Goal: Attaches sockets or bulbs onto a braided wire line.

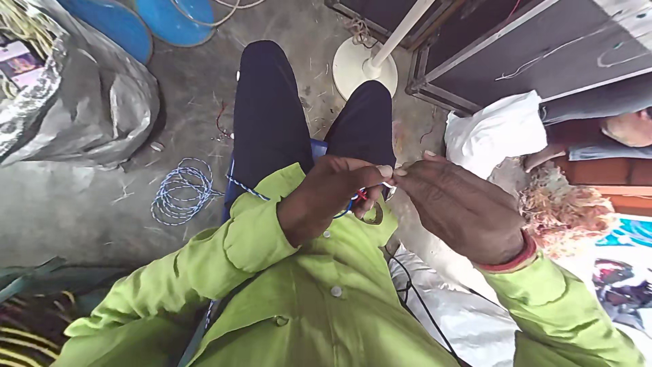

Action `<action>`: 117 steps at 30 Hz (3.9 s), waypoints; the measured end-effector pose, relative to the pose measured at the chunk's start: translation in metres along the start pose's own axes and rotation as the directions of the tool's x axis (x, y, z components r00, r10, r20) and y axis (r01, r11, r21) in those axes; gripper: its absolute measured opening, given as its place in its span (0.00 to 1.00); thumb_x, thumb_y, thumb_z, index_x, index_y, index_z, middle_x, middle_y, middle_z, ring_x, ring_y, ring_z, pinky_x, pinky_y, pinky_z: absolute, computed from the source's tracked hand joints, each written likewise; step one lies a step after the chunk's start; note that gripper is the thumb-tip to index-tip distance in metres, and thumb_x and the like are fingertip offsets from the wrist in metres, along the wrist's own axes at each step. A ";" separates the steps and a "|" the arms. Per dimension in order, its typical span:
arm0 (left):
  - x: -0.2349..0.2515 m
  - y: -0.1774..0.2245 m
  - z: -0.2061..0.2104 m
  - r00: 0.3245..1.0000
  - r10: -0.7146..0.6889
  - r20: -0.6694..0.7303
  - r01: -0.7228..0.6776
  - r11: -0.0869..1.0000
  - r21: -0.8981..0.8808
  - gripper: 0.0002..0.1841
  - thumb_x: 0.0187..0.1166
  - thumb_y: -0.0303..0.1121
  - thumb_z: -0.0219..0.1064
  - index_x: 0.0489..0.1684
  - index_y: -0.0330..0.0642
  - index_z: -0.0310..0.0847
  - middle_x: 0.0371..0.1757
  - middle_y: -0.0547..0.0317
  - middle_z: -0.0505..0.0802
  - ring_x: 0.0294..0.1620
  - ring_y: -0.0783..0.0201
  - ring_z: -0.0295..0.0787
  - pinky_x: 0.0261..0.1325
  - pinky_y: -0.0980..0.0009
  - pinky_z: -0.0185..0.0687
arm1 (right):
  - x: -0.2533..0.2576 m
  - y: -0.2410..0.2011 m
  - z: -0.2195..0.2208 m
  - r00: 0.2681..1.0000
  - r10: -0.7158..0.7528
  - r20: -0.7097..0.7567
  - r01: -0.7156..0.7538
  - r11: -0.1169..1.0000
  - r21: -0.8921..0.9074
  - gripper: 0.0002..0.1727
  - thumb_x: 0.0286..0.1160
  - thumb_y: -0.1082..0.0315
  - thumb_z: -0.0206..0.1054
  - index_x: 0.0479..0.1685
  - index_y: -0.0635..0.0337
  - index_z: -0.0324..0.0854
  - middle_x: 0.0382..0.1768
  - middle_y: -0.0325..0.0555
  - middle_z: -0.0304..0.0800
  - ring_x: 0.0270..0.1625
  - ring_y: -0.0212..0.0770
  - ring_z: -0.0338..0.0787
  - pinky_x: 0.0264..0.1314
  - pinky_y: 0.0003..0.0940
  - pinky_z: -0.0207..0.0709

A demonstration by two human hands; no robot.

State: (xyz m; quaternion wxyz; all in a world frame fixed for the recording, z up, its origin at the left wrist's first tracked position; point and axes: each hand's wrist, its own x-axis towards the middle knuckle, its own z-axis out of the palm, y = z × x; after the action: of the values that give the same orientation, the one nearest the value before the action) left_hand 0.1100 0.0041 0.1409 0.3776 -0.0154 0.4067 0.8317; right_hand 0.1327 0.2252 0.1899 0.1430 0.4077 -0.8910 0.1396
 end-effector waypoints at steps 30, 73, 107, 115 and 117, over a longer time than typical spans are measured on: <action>0.005 -0.033 -0.014 0.675 0.631 0.382 -0.607 0.181 0.774 0.09 0.82 0.28 0.66 0.44 0.33 0.92 0.38 0.53 0.94 0.40 0.70 0.91 0.48 0.76 0.88 | -0.019 0.001 0.012 0.780 0.545 0.307 -0.580 0.447 0.681 0.14 0.76 0.67 0.71 0.55 0.60 0.78 0.33 0.33 0.90 0.31 0.27 0.91 0.34 0.24 0.90; 0.017 -0.015 -0.008 0.778 0.517 0.358 -0.429 0.020 0.903 0.07 0.76 0.28 0.69 0.37 0.38 0.93 0.36 0.52 0.90 0.41 0.57 0.88 0.46 0.63 0.86 | -0.003 0.023 0.020 0.529 0.359 0.768 -0.774 -0.165 0.611 0.14 0.89 0.65 0.51 0.44 0.54 0.85 0.39 0.37 0.89 0.42 0.29 0.89 0.48 0.23 0.85; 0.016 -0.018 -0.022 0.851 0.457 0.258 -0.439 0.351 0.827 0.07 0.78 0.29 0.72 0.46 0.38 0.94 0.43 0.56 0.92 0.38 0.73 0.88 0.41 0.78 0.86 | -0.009 0.020 0.033 0.654 0.514 0.555 -0.742 0.293 0.603 0.14 0.89 0.58 0.56 0.37 0.49 0.84 0.27 0.27 0.85 0.31 0.23 0.84 0.35 0.20 0.78; 0.012 -0.018 -0.021 0.954 0.283 0.103 -0.290 0.776 0.560 0.06 0.81 0.24 0.66 0.44 0.35 0.89 0.42 0.58 0.91 0.36 0.71 0.87 0.37 0.76 0.86 | -0.016 0.031 0.036 0.880 0.396 0.264 -0.468 0.621 0.629 0.09 0.74 0.61 0.74 0.39 0.57 0.92 0.38 0.35 0.91 0.37 0.20 0.87 0.39 0.16 0.82; 0.010 -0.018 -0.020 0.963 0.249 0.101 -0.264 0.806 0.530 0.07 0.81 0.24 0.64 0.46 0.34 0.89 0.42 0.58 0.90 0.34 0.72 0.85 0.36 0.77 0.85 | -0.014 0.031 0.038 0.870 0.391 0.300 -0.492 0.655 0.574 0.08 0.71 0.62 0.71 0.35 0.54 0.92 0.36 0.32 0.91 0.37 0.18 0.85 0.38 0.15 0.78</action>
State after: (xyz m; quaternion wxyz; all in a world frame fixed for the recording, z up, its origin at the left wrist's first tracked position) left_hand 0.1084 0.0039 0.1126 0.2564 0.1572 0.6171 0.7271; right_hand 0.1129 0.2405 0.1459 -0.1087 0.2111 -0.8707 0.4307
